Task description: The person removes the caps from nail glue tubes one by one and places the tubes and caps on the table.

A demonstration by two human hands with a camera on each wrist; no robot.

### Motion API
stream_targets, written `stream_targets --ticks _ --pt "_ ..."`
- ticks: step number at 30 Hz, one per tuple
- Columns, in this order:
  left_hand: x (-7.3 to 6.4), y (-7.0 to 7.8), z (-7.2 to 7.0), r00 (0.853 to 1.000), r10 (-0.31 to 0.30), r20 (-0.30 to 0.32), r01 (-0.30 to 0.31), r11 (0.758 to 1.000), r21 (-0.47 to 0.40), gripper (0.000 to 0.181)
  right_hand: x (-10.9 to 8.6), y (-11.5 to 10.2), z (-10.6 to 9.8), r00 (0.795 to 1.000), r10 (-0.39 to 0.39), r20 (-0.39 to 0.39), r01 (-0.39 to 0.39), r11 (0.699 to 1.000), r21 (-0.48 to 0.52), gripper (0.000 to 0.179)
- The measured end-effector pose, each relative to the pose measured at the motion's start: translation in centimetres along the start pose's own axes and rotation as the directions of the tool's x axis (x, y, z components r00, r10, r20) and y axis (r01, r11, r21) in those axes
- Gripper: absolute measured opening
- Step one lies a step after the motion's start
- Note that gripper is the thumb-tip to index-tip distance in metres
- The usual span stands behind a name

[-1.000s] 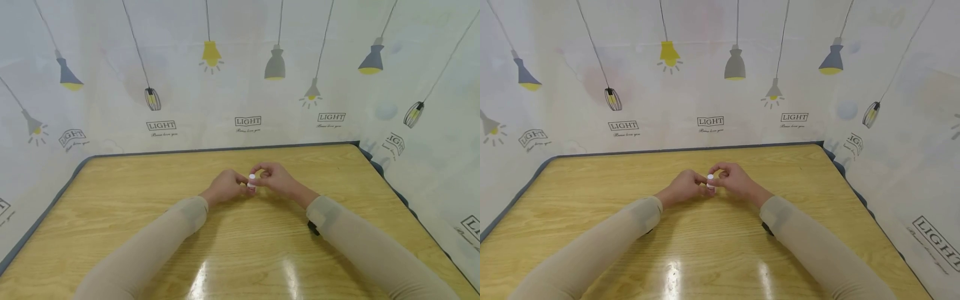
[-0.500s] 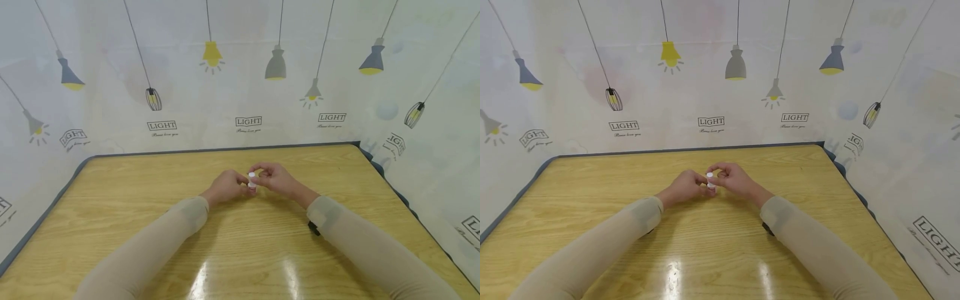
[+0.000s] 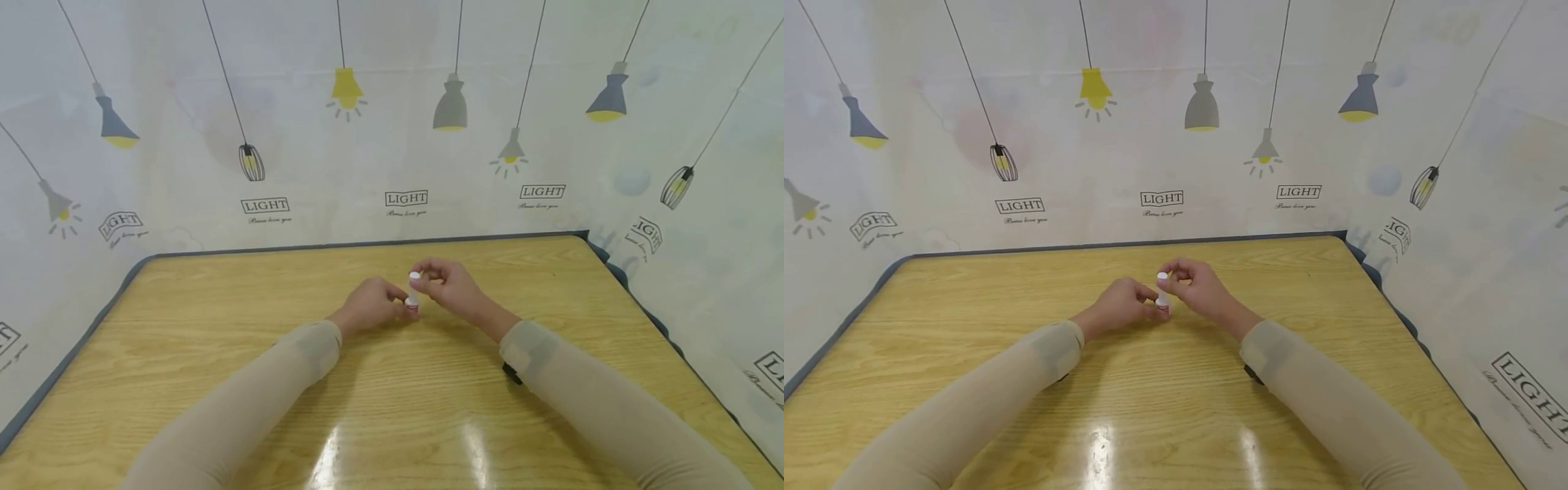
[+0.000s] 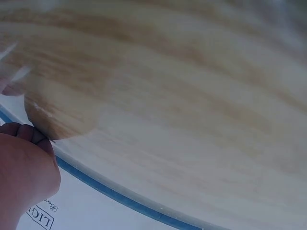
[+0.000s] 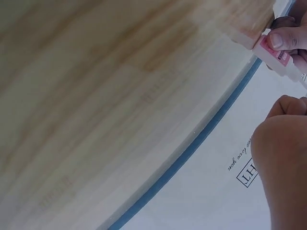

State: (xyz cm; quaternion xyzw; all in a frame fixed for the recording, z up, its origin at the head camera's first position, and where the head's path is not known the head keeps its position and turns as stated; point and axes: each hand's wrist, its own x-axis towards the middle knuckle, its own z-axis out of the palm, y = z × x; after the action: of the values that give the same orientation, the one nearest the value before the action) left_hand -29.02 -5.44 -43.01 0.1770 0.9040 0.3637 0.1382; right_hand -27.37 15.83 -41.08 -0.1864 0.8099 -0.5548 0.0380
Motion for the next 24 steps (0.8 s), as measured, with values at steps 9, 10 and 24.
stream_targets --ticks 9,10,24 --pt "0.12 -0.24 0.12 1.0 0.004 -0.006 -0.004 1.0 0.01 0.035 0.11 -0.04 0.06 0.999 0.008 -0.045 -0.007 0.999 0.037 0.023" --pt "0.14 -0.25 0.12 1.0 0.004 -0.005 -0.004 1.0 0.01 0.035 0.11 -0.07 0.06 0.999 0.007 -0.045 -0.005 0.999 0.036 0.022" --pt "-0.11 0.09 0.0 1.0 0.007 -0.001 -0.007 1.0 0.005 0.035 -0.15 -0.43 -0.06 0.998 0.027 -0.055 -0.022 0.996 0.087 0.022"
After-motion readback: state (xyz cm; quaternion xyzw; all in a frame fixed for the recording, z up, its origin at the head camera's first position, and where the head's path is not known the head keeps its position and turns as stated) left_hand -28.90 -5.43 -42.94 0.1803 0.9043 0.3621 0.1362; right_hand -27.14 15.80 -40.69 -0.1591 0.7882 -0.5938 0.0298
